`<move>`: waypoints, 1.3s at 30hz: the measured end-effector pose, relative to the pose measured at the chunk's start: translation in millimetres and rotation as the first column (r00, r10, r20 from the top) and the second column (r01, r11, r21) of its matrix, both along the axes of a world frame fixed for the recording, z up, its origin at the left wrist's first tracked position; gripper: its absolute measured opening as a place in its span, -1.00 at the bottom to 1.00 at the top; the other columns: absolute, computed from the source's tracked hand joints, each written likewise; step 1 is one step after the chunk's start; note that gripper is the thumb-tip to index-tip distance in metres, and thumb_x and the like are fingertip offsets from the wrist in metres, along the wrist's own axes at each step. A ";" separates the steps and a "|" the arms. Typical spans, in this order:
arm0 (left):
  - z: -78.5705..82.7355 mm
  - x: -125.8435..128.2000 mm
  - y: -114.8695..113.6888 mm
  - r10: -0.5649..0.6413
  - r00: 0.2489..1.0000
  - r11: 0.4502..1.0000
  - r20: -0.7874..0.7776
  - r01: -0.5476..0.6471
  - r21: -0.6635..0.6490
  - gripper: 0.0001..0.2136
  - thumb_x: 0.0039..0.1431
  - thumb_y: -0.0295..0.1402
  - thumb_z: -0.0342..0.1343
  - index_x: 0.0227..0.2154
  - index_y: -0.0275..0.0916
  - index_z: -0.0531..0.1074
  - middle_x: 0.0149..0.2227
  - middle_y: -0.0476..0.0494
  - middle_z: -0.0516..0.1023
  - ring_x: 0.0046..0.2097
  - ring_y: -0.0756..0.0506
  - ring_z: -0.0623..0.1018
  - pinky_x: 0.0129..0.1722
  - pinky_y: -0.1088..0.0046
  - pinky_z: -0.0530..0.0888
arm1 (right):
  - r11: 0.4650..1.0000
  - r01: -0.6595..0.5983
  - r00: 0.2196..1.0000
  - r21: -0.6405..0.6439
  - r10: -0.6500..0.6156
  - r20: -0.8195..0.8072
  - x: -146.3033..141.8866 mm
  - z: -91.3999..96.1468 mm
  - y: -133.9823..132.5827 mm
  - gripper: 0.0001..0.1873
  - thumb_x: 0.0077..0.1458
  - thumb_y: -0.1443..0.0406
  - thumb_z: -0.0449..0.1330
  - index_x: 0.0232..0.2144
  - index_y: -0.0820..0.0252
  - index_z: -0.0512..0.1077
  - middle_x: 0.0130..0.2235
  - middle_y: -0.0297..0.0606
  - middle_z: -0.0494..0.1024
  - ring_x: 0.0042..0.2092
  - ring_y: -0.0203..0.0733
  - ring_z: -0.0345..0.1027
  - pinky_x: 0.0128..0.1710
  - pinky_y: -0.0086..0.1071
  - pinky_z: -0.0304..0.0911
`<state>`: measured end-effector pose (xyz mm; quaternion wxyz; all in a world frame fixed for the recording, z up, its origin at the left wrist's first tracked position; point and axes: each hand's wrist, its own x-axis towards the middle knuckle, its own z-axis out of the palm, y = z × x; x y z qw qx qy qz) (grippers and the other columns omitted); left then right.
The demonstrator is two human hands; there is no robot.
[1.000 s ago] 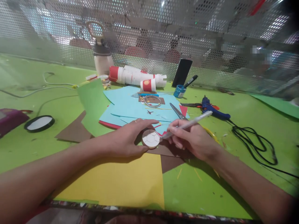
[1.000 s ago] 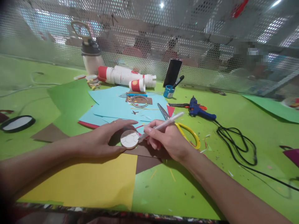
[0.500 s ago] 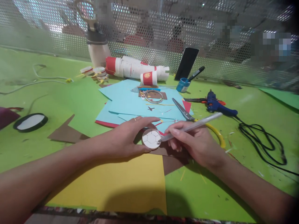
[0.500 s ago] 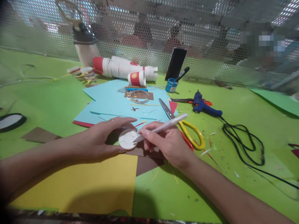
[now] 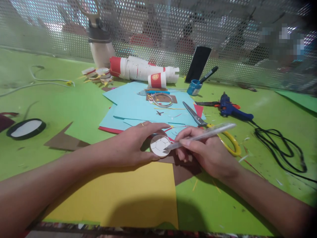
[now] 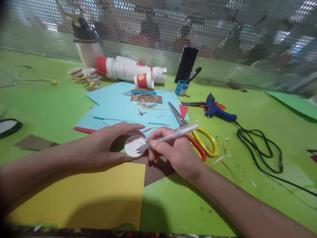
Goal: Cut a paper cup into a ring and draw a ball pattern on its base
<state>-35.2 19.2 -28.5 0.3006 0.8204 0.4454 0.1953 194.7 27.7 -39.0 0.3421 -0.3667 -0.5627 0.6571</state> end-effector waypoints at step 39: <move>-0.1 0.1 0.9 -0.041 0.999 0.998 -0.018 0.042 0.055 -0.47 0.15 -0.24 0.16 0.18 -0.05 0.22 0.09 -0.06 0.41 0.07 -0.12 0.41 0.02 0.38 0.35 | 0.992 -0.022 0.971 0.123 -0.008 0.238 -9.7 13.9 -5.6 -0.85 0.21 0.27 0.14 -0.39 0.21 0.40 -0.56 -0.41 0.46 -0.52 -0.44 0.26 -0.51 -0.58 0.21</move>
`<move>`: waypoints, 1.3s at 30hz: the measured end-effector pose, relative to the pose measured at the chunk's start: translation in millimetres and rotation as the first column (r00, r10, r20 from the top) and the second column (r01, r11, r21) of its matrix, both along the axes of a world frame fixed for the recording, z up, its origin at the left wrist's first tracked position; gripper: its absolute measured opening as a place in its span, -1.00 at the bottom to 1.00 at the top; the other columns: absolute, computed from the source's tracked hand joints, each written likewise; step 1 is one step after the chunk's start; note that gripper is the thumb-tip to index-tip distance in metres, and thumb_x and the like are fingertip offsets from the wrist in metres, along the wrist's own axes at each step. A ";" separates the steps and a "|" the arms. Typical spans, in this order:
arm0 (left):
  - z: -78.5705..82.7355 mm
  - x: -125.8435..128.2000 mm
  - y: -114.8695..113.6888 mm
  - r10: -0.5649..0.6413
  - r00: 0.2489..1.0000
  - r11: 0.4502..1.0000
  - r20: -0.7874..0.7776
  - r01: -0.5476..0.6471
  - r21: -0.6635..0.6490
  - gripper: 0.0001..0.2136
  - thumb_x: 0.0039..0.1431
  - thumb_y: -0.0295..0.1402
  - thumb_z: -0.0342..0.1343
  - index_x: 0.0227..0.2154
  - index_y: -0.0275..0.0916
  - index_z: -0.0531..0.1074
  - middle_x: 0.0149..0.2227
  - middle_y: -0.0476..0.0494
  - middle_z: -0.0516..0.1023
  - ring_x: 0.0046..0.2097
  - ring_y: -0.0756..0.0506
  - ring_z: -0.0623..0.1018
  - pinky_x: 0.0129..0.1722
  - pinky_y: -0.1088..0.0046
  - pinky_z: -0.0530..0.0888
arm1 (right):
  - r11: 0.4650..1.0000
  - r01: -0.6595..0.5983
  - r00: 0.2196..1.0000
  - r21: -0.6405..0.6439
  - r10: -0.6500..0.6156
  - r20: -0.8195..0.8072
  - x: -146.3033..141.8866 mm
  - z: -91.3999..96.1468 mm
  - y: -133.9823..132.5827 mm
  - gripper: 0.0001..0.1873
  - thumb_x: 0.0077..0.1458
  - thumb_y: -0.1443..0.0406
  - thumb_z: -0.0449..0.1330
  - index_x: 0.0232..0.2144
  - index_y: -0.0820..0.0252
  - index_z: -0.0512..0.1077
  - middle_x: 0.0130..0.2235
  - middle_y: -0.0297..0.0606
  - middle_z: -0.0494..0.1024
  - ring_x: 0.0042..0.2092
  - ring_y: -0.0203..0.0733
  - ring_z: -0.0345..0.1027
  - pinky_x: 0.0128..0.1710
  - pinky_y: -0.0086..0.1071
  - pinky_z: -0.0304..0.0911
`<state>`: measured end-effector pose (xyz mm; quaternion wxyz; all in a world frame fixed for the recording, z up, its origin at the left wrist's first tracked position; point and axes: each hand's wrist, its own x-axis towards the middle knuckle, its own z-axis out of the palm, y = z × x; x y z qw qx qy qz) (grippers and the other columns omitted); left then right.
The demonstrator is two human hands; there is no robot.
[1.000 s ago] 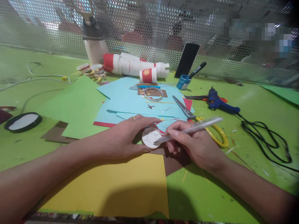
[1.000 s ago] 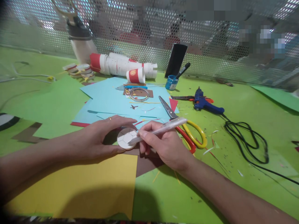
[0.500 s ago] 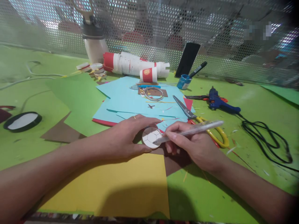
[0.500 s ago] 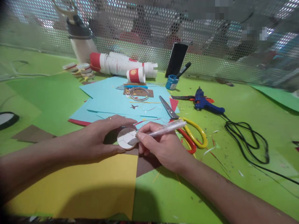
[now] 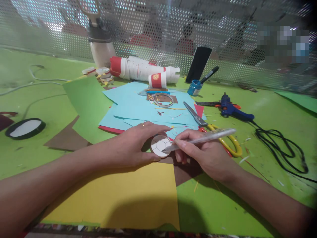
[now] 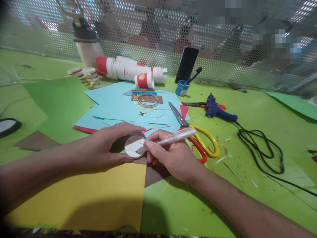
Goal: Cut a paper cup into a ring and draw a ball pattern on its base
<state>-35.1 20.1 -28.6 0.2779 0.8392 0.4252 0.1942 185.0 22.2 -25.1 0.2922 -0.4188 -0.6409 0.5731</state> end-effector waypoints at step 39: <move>0.9 0.1 -0.5 -0.001 1.000 1.000 0.009 0.000 0.011 -0.50 0.15 -0.22 0.17 0.16 -0.06 0.26 0.05 -0.09 0.43 0.05 -0.14 0.42 0.00 0.36 0.37 | 1.000 0.017 0.999 -0.010 -0.016 0.034 -1.6 4.2 -1.4 -0.86 0.19 0.28 0.14 -0.40 0.21 0.38 -0.56 -0.39 0.48 -0.53 -0.41 0.27 -0.50 -0.53 0.23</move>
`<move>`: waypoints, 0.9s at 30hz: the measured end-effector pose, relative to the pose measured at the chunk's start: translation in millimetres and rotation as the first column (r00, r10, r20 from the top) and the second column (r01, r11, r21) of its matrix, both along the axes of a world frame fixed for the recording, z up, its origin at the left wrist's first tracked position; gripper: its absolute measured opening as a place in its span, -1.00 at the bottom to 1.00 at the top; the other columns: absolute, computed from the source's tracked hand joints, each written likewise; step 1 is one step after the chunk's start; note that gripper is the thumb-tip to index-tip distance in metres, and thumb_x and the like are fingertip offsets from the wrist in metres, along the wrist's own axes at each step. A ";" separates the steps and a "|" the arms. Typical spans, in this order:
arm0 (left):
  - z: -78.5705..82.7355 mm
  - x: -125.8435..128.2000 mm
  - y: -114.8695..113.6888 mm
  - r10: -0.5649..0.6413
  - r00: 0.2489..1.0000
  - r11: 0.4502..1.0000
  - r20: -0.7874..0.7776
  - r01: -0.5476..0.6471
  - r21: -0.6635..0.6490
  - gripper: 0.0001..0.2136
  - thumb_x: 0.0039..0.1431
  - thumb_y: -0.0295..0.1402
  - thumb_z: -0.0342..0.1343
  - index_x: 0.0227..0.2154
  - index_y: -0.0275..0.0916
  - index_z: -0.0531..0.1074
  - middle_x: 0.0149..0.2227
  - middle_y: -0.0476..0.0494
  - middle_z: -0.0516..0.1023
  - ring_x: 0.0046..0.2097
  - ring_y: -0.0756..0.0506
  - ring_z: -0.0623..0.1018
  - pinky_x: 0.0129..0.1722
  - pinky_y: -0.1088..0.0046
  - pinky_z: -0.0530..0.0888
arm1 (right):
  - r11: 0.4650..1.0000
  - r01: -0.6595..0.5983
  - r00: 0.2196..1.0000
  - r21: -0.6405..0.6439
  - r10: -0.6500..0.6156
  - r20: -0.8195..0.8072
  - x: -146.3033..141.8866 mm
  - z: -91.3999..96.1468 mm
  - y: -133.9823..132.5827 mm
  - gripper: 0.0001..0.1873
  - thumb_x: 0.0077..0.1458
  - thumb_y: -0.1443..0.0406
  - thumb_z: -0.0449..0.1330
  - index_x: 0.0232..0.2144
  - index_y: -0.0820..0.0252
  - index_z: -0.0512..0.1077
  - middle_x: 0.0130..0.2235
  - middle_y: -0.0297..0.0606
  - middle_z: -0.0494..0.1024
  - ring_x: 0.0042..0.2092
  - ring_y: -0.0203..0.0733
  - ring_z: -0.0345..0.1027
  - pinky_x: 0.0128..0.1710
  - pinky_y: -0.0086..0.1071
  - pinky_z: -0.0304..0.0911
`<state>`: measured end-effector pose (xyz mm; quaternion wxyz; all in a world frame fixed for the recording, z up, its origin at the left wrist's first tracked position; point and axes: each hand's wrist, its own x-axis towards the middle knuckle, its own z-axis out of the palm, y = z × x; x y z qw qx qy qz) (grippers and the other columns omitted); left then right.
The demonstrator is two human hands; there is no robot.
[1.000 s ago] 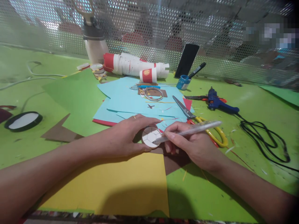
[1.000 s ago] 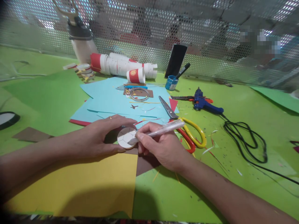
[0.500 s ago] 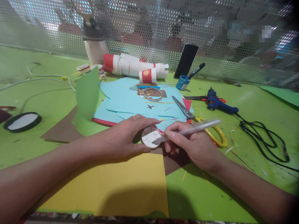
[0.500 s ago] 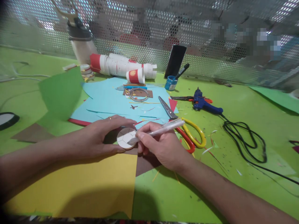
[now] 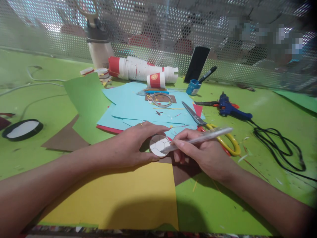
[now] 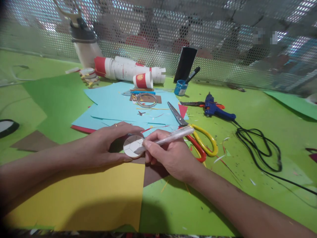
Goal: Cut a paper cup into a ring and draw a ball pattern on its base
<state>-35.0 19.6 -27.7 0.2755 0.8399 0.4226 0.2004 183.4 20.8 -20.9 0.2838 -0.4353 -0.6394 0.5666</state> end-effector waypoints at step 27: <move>-0.7 0.6 -0.9 0.009 1.000 1.000 0.003 -0.009 -0.008 -0.51 0.15 -0.22 0.17 0.15 -0.05 0.28 0.06 -0.11 0.43 0.05 -0.16 0.42 0.00 0.34 0.38 | 1.000 0.019 1.000 -0.014 -0.019 0.007 -1.2 1.4 -1.4 -0.84 0.17 0.26 0.16 -0.43 0.20 0.37 -0.56 -0.37 0.49 -0.53 -0.39 0.27 -0.51 -0.48 0.23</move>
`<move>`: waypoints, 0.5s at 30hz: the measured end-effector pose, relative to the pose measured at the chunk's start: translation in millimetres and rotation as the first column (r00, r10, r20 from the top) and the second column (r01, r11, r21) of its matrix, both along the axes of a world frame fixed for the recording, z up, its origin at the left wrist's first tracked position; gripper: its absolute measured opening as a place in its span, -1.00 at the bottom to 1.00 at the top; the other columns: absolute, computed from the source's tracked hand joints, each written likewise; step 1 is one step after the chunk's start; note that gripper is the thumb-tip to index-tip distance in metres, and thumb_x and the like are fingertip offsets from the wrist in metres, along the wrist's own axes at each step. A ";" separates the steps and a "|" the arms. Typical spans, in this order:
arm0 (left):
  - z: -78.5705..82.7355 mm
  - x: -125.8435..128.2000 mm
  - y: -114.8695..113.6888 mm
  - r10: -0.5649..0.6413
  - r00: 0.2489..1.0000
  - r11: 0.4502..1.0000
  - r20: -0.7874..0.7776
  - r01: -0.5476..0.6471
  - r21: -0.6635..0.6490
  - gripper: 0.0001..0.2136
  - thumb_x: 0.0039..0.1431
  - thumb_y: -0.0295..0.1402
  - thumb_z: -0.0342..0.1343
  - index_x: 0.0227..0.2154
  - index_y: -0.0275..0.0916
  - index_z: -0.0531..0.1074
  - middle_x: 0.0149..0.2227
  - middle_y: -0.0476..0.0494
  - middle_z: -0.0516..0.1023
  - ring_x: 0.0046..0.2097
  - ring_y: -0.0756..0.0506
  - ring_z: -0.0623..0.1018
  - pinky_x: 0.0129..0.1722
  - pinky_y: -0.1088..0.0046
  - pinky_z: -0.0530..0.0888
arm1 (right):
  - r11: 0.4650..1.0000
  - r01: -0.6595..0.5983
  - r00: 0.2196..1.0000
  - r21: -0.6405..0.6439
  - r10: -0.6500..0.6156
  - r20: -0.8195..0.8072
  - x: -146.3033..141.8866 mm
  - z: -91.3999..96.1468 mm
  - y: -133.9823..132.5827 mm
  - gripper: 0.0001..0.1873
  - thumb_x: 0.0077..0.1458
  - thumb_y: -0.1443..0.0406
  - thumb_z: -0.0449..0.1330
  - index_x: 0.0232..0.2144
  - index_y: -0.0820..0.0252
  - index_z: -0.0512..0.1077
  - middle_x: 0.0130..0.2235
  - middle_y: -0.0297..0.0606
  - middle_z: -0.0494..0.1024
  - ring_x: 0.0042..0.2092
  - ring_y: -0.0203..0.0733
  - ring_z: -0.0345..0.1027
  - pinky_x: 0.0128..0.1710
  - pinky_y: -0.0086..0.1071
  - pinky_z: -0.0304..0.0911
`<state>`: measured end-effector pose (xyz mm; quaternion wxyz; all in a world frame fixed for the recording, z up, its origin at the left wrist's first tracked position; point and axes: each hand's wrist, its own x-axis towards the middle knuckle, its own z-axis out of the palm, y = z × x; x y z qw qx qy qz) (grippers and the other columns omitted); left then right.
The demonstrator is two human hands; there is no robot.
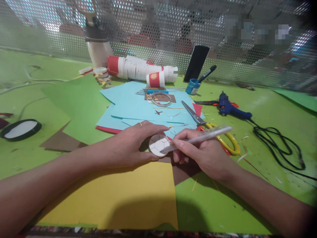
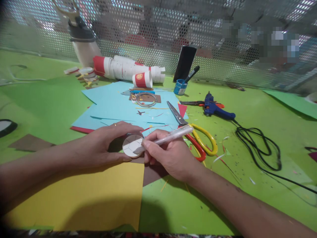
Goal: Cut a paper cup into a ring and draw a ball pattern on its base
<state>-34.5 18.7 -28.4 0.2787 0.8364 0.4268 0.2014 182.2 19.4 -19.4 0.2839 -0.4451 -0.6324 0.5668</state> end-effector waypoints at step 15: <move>-0.2 -0.3 0.4 0.001 1.000 1.000 0.001 -0.001 -0.005 -0.50 0.14 -0.21 0.18 0.15 -0.05 0.27 0.04 -0.11 0.44 0.04 -0.15 0.43 0.00 0.33 0.38 | 1.000 0.014 1.000 -0.003 -0.014 -0.008 0.9 -0.3 0.8 -0.83 0.15 0.23 0.18 -0.45 0.18 0.38 -0.57 -0.37 0.50 -0.54 -0.37 0.28 -0.52 -0.46 0.23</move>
